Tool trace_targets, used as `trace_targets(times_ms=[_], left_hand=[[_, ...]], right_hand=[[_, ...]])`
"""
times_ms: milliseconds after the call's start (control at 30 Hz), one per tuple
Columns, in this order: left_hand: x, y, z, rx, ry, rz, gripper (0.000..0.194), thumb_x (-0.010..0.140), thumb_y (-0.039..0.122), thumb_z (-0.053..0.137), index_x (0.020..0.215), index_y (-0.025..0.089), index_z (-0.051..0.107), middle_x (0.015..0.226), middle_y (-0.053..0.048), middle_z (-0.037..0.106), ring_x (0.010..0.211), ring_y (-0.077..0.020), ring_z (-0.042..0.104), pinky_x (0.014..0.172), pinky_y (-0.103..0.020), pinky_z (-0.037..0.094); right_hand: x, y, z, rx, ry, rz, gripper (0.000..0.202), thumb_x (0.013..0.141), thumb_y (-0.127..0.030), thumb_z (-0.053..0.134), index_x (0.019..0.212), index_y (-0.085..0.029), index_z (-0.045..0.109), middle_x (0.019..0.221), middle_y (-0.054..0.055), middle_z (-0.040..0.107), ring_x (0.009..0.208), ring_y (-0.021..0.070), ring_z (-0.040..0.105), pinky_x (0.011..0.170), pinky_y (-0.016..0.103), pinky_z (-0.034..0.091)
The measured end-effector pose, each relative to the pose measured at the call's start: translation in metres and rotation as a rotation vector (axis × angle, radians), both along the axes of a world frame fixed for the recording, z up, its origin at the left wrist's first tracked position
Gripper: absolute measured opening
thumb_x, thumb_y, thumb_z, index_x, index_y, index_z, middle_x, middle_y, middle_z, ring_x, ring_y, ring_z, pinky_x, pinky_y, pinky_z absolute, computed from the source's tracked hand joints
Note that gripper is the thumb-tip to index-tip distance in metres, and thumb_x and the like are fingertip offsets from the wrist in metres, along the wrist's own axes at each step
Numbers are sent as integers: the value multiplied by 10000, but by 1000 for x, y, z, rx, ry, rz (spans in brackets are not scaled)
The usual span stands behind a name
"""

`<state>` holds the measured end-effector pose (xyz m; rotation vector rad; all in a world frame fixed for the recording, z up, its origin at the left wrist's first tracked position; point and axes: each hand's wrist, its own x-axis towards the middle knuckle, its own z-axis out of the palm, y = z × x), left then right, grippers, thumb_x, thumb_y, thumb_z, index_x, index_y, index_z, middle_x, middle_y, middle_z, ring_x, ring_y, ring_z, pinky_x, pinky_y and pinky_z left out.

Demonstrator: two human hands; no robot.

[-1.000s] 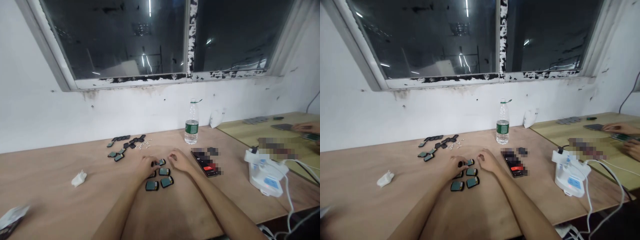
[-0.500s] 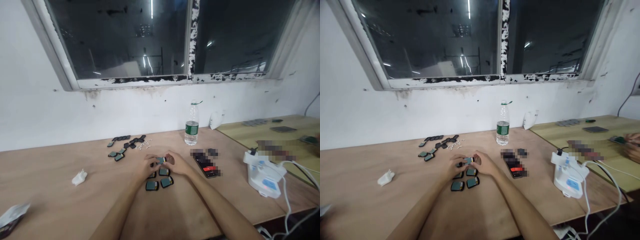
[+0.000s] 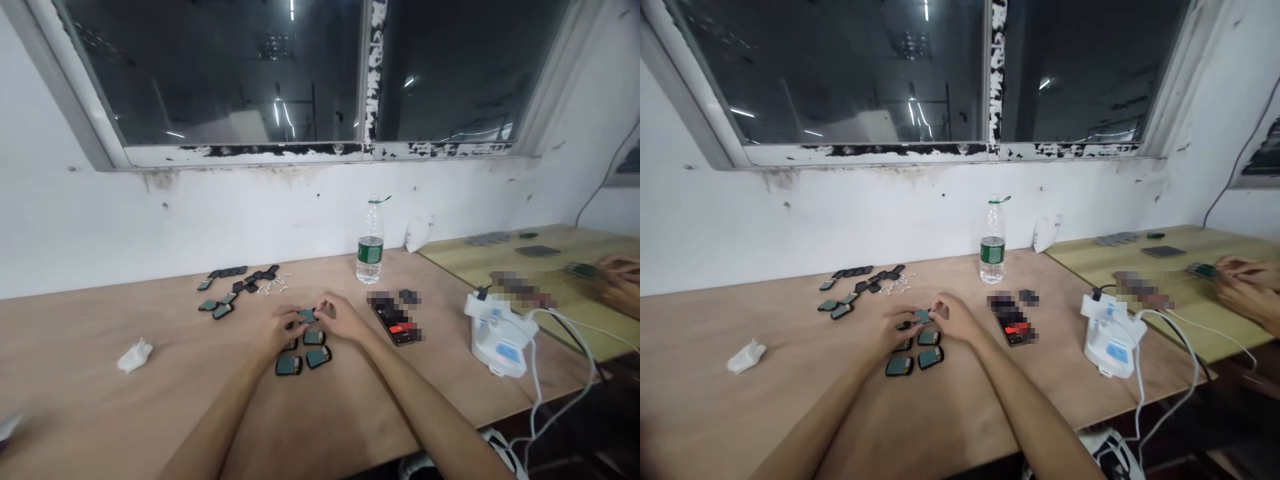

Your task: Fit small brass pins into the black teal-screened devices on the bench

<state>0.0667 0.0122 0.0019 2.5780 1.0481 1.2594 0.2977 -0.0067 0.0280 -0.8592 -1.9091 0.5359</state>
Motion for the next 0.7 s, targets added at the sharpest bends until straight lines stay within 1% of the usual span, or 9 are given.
trace_targets(times_ms=[100,200,300,367,467,533,600,700], left_hand=[[2,-1,2,-14,-9,31,156,884,391,724,899,247,782,1074,-55,773,980,-225,723,898,-355,590],[3,1,3,-46,14,76,138,866,364,747,921,242,780,1071,-62,780,995,-245,718,926,-394,567],[4,2,6,-89,70,66,117,847,339,771,880,226,766,1012,-63,785,999,-256,706,938,-417,534],[6,0,9,-118,139,50,96,838,314,779,847,223,750,977,-50,783,995,-253,697,955,-427,500],[11,-3,15,-160,222,77,74,834,278,778,829,222,730,985,-37,778,1025,-256,684,988,-442,450],[13,-4,18,-184,238,101,67,831,262,777,842,220,727,1002,-39,778,1048,-264,677,1001,-450,435],[16,-3,18,-207,245,115,68,829,253,774,866,218,730,1015,-45,778,1052,-268,677,1005,-454,435],[17,-3,19,-215,244,109,79,855,276,749,910,219,741,1057,-53,772,1069,-270,673,1002,-451,450]], right_hand=[[2,4,0,-77,56,-42,52,859,-244,654,866,-193,652,848,10,687,762,151,577,710,256,444],[10,12,-4,-103,102,-114,51,841,-227,658,864,-181,661,846,19,703,756,152,594,712,258,455],[18,22,-14,-108,37,-180,15,808,-170,662,820,-174,671,814,27,712,753,160,607,726,265,464],[21,28,-22,-118,-30,-197,34,788,-142,672,796,-174,680,792,29,718,722,158,605,703,263,461],[21,32,-31,-116,-99,-210,53,783,-124,680,769,-175,687,757,26,709,685,155,595,675,260,452],[21,33,-33,-84,-141,-246,64,786,-130,694,741,-176,690,746,30,695,711,166,597,706,273,457],[22,33,-33,-35,-189,-297,90,786,-145,711,707,-180,688,757,41,683,781,190,601,766,297,462],[24,31,-30,13,-225,-346,110,793,-157,711,690,-183,683,795,52,675,855,214,597,827,322,461]])
